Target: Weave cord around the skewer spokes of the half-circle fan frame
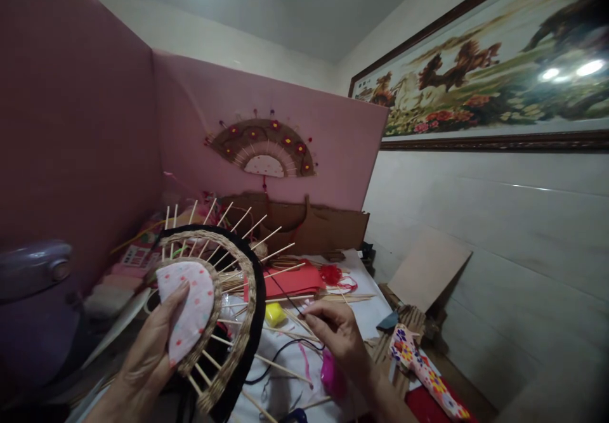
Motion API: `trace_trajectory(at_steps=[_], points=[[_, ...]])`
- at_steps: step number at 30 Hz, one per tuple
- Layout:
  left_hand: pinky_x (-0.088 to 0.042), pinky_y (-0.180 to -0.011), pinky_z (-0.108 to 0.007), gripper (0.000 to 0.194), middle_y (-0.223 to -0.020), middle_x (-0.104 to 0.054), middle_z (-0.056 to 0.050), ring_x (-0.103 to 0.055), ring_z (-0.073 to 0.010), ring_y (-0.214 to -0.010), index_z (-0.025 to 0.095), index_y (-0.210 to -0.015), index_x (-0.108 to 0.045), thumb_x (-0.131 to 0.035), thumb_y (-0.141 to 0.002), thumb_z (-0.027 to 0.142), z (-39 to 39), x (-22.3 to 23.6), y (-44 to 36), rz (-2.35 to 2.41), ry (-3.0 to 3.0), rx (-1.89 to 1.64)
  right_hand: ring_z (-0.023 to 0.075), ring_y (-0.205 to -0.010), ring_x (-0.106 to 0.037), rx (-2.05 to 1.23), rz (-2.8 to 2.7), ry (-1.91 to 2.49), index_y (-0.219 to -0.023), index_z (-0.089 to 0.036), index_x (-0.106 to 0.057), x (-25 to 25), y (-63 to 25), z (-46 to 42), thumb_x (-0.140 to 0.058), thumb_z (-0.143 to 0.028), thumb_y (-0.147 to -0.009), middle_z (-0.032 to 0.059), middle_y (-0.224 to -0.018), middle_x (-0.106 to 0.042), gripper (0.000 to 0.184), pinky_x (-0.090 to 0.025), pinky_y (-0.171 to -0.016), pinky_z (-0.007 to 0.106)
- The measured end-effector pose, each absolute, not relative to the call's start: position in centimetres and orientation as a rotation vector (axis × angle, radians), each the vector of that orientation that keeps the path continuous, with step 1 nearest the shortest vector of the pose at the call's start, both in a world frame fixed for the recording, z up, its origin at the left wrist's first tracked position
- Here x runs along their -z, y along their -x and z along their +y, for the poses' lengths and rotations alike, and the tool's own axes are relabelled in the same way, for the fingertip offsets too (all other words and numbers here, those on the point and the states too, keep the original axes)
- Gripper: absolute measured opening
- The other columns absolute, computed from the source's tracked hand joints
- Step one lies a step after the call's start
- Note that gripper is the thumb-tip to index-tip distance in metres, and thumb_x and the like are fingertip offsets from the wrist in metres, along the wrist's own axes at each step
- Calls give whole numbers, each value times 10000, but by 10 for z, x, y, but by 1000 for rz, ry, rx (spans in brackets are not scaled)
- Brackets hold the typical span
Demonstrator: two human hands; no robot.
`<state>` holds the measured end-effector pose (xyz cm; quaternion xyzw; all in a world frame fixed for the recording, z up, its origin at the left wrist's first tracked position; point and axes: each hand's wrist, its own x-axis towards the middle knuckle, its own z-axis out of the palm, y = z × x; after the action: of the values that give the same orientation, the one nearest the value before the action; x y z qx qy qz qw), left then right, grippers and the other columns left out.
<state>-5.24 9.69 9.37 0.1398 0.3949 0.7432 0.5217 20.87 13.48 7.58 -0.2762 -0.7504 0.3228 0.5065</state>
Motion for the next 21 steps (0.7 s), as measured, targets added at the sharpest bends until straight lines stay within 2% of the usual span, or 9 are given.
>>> trace_trajectory(at_steps=[4, 8, 11, 14, 21], points=[[-551, -418, -337, 136, -541, -686, -89, -640, -216, -431, 95, -839, -594, -465, -828, 135, 96, -97, 50, 936, -265, -1708, 89, -485, -433, -1020, -1745, 691, -708, -145, -678, -70, -201, 138, -590, -285, -765, -5, -534, -542, 175, -320, -455, 205], [-522, -355, -301, 199, -501, -666, -82, -607, -205, -363, 67, -976, -575, -460, -833, 146, 95, -92, 44, 915, -265, -1632, 133, -592, -575, -910, -1859, 634, -721, -157, -712, -63, -189, 130, -616, -229, -748, 46, -651, -668, 123, -414, -542, 218], [-545, -407, -331, 288, -513, -670, -82, -630, -224, -407, 62, -1091, -546, -466, -835, 166, 96, -89, 41, 903, -256, -1607, 151, -648, -623, -831, -1956, 563, -771, -171, -726, -60, -184, 126, -594, -206, -770, 65, -708, -701, 137, -449, -596, 228], [-567, -481, -348, 315, -542, -685, -69, -660, -229, -482, 89, -1131, -532, -488, -822, 138, 96, -89, 39, 888, -240, -1645, 150, -653, -630, -809, -1931, 523, -799, -180, -726, -55, -182, 128, -597, -197, -768, 61, -718, -705, 133, -460, -605, 227], [-564, -462, -323, 324, -523, -679, -80, -648, -221, -443, 52, -1135, -530, -481, -821, 114, 95, -92, 38, 895, -220, -1653, 127, -564, -567, -799, -1907, 564, -771, -178, -721, -49, -182, 131, -578, -265, -786, 36, -630, -658, 168, -439, -519, 216]])
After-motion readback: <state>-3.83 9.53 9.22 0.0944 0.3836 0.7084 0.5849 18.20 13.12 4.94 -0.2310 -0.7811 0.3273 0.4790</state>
